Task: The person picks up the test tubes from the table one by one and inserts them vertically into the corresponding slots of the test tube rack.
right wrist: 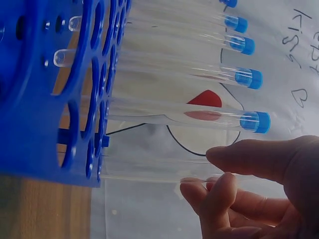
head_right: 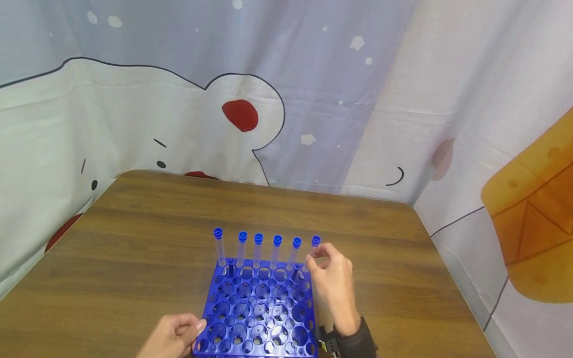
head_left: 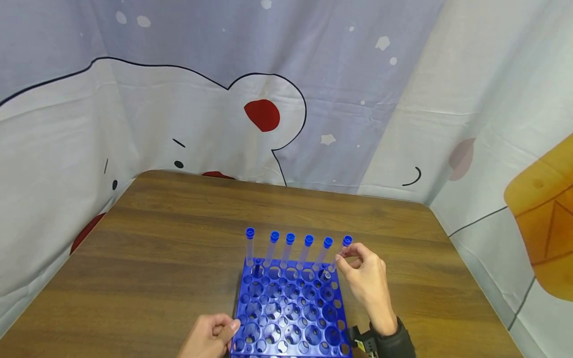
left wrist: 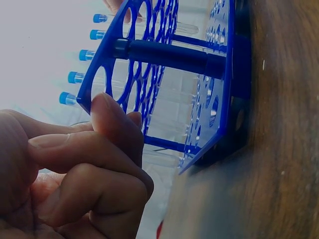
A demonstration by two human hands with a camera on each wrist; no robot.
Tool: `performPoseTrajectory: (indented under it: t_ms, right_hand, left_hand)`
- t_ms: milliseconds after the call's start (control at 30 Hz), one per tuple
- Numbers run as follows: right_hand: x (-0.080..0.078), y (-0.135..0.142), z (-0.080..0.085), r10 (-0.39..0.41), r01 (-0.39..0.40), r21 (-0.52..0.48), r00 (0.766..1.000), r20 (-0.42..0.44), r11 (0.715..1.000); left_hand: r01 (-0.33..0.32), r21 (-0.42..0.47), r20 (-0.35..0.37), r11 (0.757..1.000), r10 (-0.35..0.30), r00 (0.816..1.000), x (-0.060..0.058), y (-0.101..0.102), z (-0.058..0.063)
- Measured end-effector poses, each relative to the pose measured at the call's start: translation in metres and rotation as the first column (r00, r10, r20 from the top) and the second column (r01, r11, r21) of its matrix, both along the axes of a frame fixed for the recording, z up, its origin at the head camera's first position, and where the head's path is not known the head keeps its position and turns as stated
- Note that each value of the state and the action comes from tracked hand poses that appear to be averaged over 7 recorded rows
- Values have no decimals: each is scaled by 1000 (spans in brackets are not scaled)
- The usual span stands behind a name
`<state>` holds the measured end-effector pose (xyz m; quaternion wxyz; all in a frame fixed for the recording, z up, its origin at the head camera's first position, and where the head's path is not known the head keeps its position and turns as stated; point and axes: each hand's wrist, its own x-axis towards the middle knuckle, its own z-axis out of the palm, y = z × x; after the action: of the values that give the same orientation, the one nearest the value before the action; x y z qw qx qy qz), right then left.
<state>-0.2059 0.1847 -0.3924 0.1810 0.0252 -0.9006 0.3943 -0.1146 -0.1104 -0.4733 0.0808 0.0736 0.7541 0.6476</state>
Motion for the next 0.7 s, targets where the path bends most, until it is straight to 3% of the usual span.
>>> performPoseTrajectory:
  t_ms: [700]
  right_hand:
    - [-2,2,-1,18,-22,44,996,86,999]
  left_hand:
    - [8,24,32,1000,-9,999,0,1,1]
